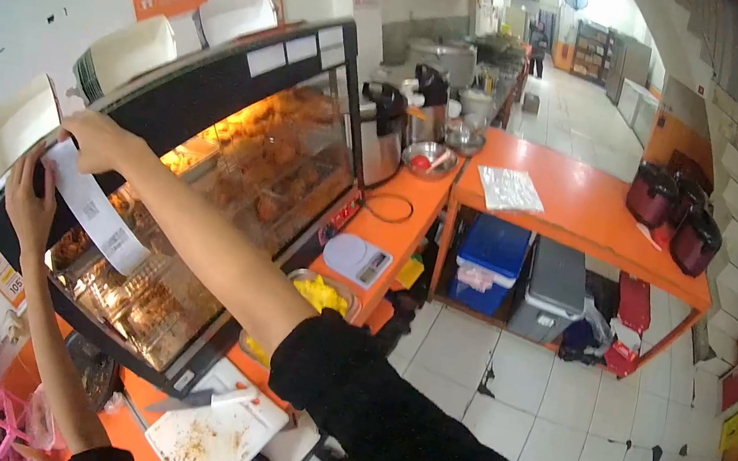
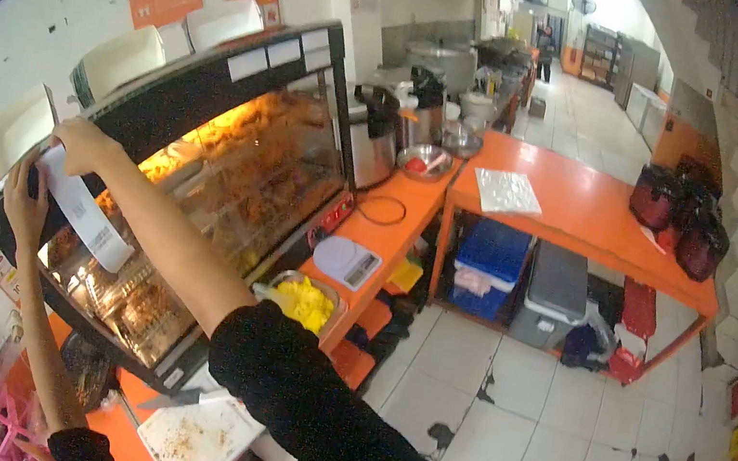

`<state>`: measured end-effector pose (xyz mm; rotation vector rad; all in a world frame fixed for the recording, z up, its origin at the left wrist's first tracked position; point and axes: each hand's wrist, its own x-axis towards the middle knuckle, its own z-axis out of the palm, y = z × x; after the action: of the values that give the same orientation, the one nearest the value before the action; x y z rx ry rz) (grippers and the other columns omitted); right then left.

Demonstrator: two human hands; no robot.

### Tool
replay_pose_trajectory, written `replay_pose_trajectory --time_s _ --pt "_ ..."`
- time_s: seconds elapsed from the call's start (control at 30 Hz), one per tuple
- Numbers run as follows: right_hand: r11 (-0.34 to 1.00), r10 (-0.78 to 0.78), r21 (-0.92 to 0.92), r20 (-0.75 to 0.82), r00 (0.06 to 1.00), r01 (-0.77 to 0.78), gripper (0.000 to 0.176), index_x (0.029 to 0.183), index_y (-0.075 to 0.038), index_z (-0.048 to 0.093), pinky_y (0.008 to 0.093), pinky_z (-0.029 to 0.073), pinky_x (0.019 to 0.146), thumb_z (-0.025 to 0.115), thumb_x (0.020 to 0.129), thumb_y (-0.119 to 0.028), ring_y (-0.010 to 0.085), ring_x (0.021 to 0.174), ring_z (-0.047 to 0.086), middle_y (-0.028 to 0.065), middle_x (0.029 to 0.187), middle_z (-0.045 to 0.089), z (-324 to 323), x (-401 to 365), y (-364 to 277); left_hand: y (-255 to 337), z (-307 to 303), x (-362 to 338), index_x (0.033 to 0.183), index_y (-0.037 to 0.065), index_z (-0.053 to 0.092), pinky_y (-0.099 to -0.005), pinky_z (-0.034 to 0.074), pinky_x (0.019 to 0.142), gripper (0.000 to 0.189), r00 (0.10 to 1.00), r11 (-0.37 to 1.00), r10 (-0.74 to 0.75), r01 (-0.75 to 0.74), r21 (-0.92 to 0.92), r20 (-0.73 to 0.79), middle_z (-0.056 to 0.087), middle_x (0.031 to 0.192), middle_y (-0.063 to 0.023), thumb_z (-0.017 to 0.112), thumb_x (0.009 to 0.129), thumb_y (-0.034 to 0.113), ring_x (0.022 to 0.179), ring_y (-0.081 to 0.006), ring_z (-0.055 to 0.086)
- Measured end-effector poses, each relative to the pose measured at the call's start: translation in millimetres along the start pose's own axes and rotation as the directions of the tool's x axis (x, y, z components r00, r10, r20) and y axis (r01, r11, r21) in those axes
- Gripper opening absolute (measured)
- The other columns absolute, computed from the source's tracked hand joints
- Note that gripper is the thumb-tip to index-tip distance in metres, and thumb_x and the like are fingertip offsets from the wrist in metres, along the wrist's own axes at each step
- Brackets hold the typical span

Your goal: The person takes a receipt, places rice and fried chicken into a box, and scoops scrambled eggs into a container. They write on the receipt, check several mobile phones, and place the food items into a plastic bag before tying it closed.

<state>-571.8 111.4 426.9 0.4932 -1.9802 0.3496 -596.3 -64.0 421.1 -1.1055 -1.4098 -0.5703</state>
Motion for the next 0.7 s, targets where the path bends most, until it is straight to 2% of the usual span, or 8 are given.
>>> replay_pose_trajectory --time_s 0.1,0.13,0.27,0.3,0.4,0.43,0.57,0.7 --pt "0.997 -0.016 -0.071 -0.026 1.000 0.014 0.035 0.091 -0.006 0.060 0.0364 0.042 0.088 0.063 0.056 -0.009 0.0312 0.097 0.054 0.0159 0.095 0.060 6.0 2.6 2.0 -14.4 12.0 -4.6 0.105 0.003 0.057 -0.0372 0.045 0.079 0.021 0.996 0.995 0.086 -0.083 0.062 -0.038 0.061 0.101 -0.0131 0.055 0.087 0.014 0.091 -0.0316 0.058" --pt "0.994 -0.040 -0.106 -0.032 0.999 0.036 0.036 0.092 -0.007 0.061 0.0361 0.041 0.089 0.064 0.056 -0.010 0.0308 0.098 0.054 0.0159 0.095 0.060 6.5 3.1 0.7 -24.4 17.9 -8.8 0.104 0.004 0.057 -0.0370 0.045 0.077 0.021 1.000 1.000 0.011 -0.011 0.029 -0.010 0.060 0.100 -0.0135 0.055 0.088 0.017 0.089 -0.0323 0.059" --pt "0.984 0.014 -0.175 -0.042 0.999 -0.021 0.041 0.096 -0.010 0.062 0.0361 0.038 0.094 0.068 0.056 -0.016 0.0290 0.101 0.054 0.0132 0.099 0.061 23.0 5.1 7.4 -39.9 18.7 -9.7 0.102 0.004 0.058 -0.0355 0.045 0.076 0.021 0.994 0.990 0.094 -0.100 0.098 0.057 0.060 0.101 -0.0123 0.053 0.089 0.020 0.090 -0.0309 0.059" --pt "0.989 0.094 -0.106 -0.062 0.994 -0.100 0.040 0.095 -0.011 0.062 0.0381 0.036 0.097 0.068 0.055 -0.015 0.0298 0.105 0.051 0.0119 0.101 0.060 24.1 0.8 5.7 -43.9 21.1 -10.7 0.103 0.004 0.058 -0.0353 0.045 0.077 0.022 0.989 0.982 0.142 -0.145 0.120 0.031 0.061 0.102 -0.0114 0.053 0.089 0.021 0.091 -0.0302 0.059" --pt "0.992 0.039 -0.114 -0.168 0.985 -0.058 0.038 0.094 -0.012 0.062 0.0408 0.034 0.098 0.066 0.056 -0.011 0.0309 0.108 0.049 0.0115 0.102 0.060 23.5 -5.9 3.1 -43.7 24.2 -14.3 0.106 0.005 0.058 -0.0350 0.045 0.080 0.022 0.999 0.995 0.043 -0.046 0.088 0.027 0.060 0.104 -0.0119 0.052 0.090 0.019 0.095 -0.0289 0.058" --pt "0.998 0.047 -0.040 -0.171 0.984 -0.054 0.036 0.091 -0.012 0.062 0.0422 0.035 0.096 0.063 0.056 -0.007 0.0306 0.107 0.049 0.0112 0.101 0.059 24.9 -5.1 5.2 -41.0 23.0 -14.6 0.107 0.005 0.058 -0.0350 0.044 0.081 0.023 0.999 0.994 0.045 -0.046 0.096 0.012 0.060 0.104 -0.0122 0.052 0.089 0.019 0.096 -0.0289 0.058" --pt "0.999 0.034 0.017 -0.220 0.975 -0.031 0.033 0.088 -0.012 0.063 0.0403 0.036 0.090 0.060 0.056 -0.003 0.0306 0.104 0.050 0.0117 0.097 0.059 22.3 -7.9 5.5 -33.9 22.2 -11.4 0.109 0.005 0.056 -0.0352 0.044 0.083 0.024 0.997 0.991 0.078 -0.076 0.111 -0.018 0.060 0.105 -0.0132 0.053 0.089 0.018 0.097 -0.0293 0.057" --pt "0.997 0.041 0.074 -0.336 0.941 -0.017 0.033 0.087 -0.012 0.063 0.0398 0.031 0.091 0.058 0.057 0.000 0.0289 0.105 0.048 0.0110 0.097 0.058 32.6 -11.8 6.9 -28.8 22.1 -10.5 0.112 0.004 0.054 -0.0367 0.043 0.084 0.026 0.996 0.986 0.085 -0.087 0.145 0.020 0.057 0.109 -0.0151 0.052 0.090 0.017 0.100 -0.0313 0.056"
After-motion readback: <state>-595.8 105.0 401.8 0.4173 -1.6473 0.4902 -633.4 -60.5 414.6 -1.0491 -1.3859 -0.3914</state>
